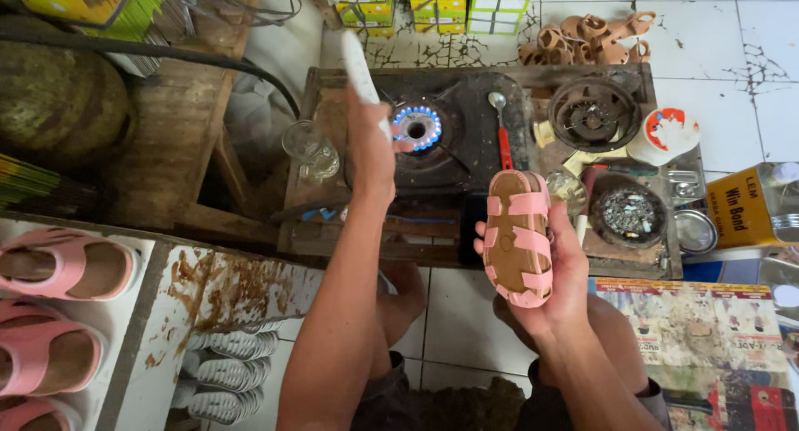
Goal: The person sits on the floor repairing a pink children's sandal. They hold the sandal over a lit gas burner to heat the sole, press and fit the white outsole onto the shoe, and trim the sole edge with a knife, repeating heating and pressing on a second sandal.
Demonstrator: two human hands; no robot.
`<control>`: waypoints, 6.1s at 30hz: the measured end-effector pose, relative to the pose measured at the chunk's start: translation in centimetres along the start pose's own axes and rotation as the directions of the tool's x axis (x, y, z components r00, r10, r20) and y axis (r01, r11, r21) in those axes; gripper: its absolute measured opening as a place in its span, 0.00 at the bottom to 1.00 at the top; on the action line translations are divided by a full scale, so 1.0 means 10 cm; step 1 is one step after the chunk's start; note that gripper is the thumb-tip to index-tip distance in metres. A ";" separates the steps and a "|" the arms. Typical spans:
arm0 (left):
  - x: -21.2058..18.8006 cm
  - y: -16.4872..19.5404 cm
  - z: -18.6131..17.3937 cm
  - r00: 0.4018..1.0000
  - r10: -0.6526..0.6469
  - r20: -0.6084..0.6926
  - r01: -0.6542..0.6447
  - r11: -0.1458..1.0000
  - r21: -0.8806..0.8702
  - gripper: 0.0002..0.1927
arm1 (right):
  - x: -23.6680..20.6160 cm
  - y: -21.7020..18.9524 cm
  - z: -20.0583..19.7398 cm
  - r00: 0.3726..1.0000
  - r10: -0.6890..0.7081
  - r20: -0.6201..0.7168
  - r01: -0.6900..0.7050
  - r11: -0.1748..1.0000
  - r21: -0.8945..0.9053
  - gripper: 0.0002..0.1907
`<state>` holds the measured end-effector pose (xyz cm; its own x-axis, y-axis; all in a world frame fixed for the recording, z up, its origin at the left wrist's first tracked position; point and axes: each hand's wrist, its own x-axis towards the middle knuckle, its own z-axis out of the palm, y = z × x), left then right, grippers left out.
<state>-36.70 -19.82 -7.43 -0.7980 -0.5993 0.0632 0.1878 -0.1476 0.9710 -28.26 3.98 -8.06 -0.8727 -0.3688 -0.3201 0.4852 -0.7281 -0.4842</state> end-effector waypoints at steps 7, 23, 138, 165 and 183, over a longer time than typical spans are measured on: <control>0.02 -0.30 -0.10 0.912 0.380 0.156 -0.399 0.728 0.558 0.37 | -0.01 -0.07 -0.02 0.999 -0.013 -0.050 0.012 1.000 -0.009 0.31; -0.04 -0.09 -0.52 0.975 0.180 0.131 -0.222 0.807 0.547 0.51 | 1.27 -0.25 0.30 0.998 -0.057 -0.011 0.030 0.667 -0.744 0.18; -4.13 0.12 -1.02 0.862 -0.141 0.487 0.393 0.794 -0.465 0.30 | -2.66 0.90 -0.54 0.749 -0.432 0.502 0.554 -0.007 -0.833 0.41; -4.12 0.18 -1.06 0.869 -0.102 0.484 0.322 0.860 -0.397 0.26 | -2.64 0.96 -0.65 0.777 -0.413 0.475 0.528 0.019 -0.849 0.42; -4.00 0.42 -1.18 0.827 -0.125 0.549 0.234 0.963 -0.134 0.22 | -2.69 0.88 -0.46 0.916 -0.305 0.259 0.298 0.087 -0.951 0.40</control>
<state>2.75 -5.72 -8.59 -0.9973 -0.0454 0.0574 0.0705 -0.3877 0.9191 -0.23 10.12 -7.44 -0.9618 -0.2659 0.0655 -0.1660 0.3759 -0.9117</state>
